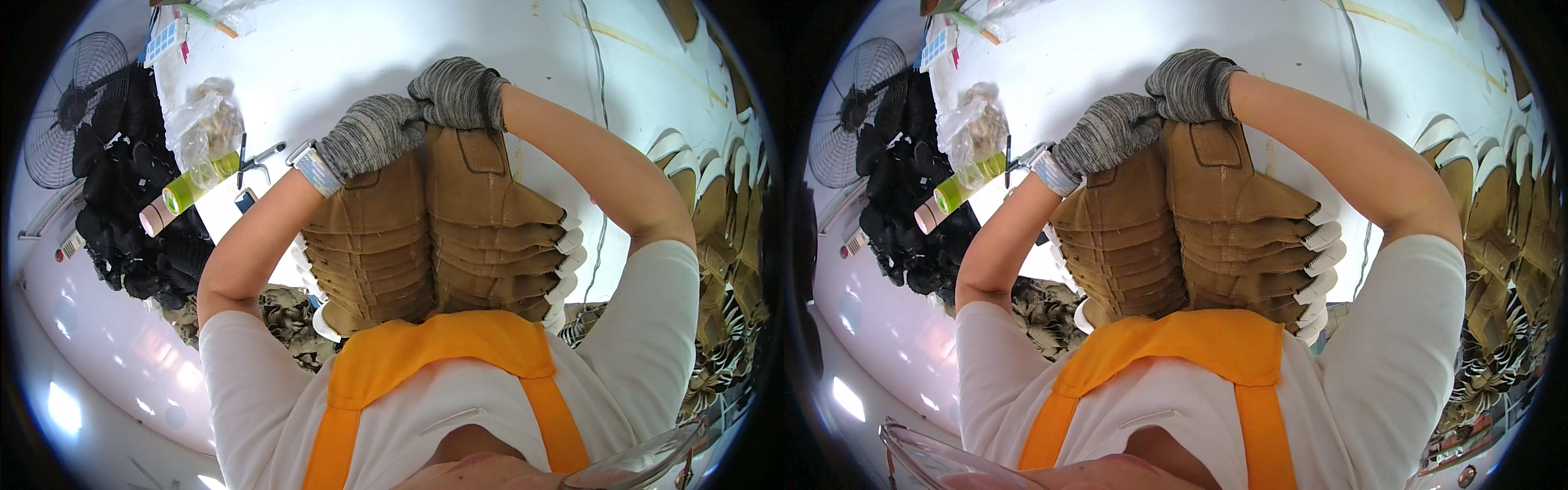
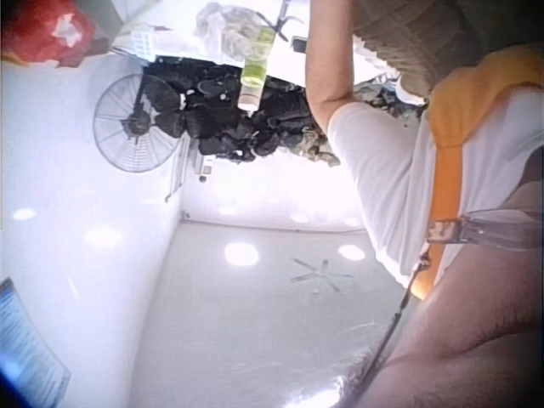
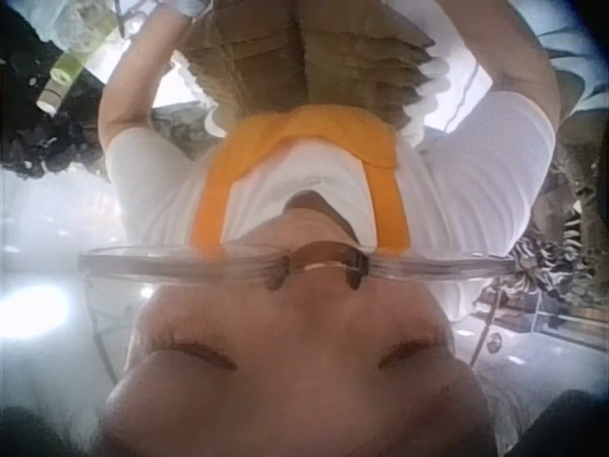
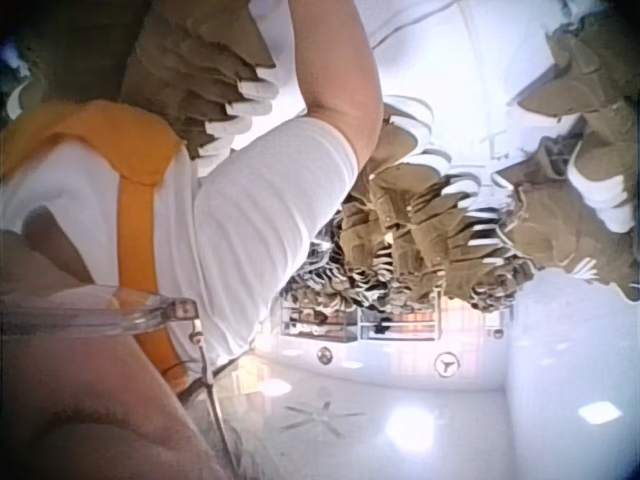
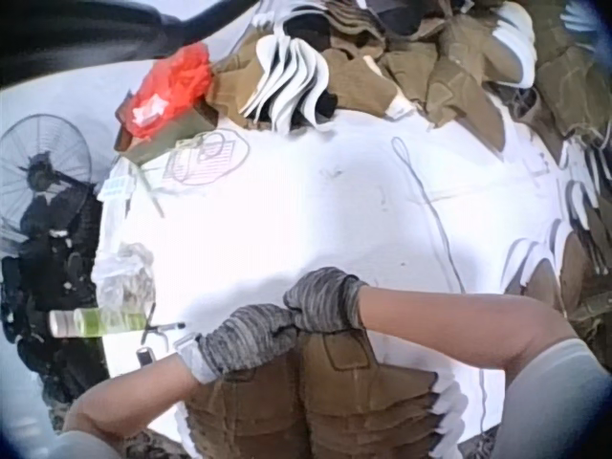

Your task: The person picks up a bundle of shoe upper components, spreads them out on the work surface, and uses a pair of snips to trim excess threads and separate the individual pieces.

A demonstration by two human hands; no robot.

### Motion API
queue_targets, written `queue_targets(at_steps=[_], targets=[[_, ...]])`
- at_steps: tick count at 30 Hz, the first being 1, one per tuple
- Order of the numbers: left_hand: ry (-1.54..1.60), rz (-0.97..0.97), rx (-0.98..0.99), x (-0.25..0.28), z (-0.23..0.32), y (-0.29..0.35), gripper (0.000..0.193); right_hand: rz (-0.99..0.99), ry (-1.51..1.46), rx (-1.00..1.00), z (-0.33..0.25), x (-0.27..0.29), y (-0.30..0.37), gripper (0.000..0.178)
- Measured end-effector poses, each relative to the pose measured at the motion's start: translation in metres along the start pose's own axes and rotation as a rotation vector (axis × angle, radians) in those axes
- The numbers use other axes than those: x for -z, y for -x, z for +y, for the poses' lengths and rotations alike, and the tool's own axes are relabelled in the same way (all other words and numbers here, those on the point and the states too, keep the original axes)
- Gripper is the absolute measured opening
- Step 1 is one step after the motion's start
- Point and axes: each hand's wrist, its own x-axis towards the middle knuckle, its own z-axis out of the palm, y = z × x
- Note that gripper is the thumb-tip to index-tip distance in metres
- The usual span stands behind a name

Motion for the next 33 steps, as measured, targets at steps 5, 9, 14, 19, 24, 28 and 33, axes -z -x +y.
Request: queue_targets(at_steps=[5, 9, 14, 19, 24, 28, 33], targets=[[-0.09, -0.04, -0.013, 0.01, 0.003, 0.0, 0.029, -0.035, -0.302, -0.003, 0.02, -0.006, -0.003, 0.025], [-0.033, -0.051, 0.058, 0.032, 0.002, 0.004, 0.041, -0.079, -0.672, -0.137, 0.025, 0.005, 0.018, 0.052], [-0.202, -0.265, 0.178, 0.021, 0.013, 0.007, 0.057, -0.216, -0.379, -0.209, -0.014, 0.012, 0.037, 0.045], [-0.144, -0.165, 0.25, 0.012, 0.017, 0.003, 0.049, -0.359, -0.112, 0.038, 0.019, -0.028, -0.013, 0.018], [-0.129, -0.047, 0.236, 0.004, 0.018, 0.011, 0.041, -0.168, -0.614, -0.058, 0.015, -0.026, 0.001, 0.023], [-0.027, 0.051, 0.179, -0.004, 0.008, 0.013, 0.032, -0.127, -0.553, -0.106, 0.01, -0.016, 0.016, 0.031], [0.209, 0.109, 0.134, -0.01, -0.012, 0.015, 0.027, -0.101, -0.706, -0.039, 0.021, -0.026, 0.013, 0.027]])
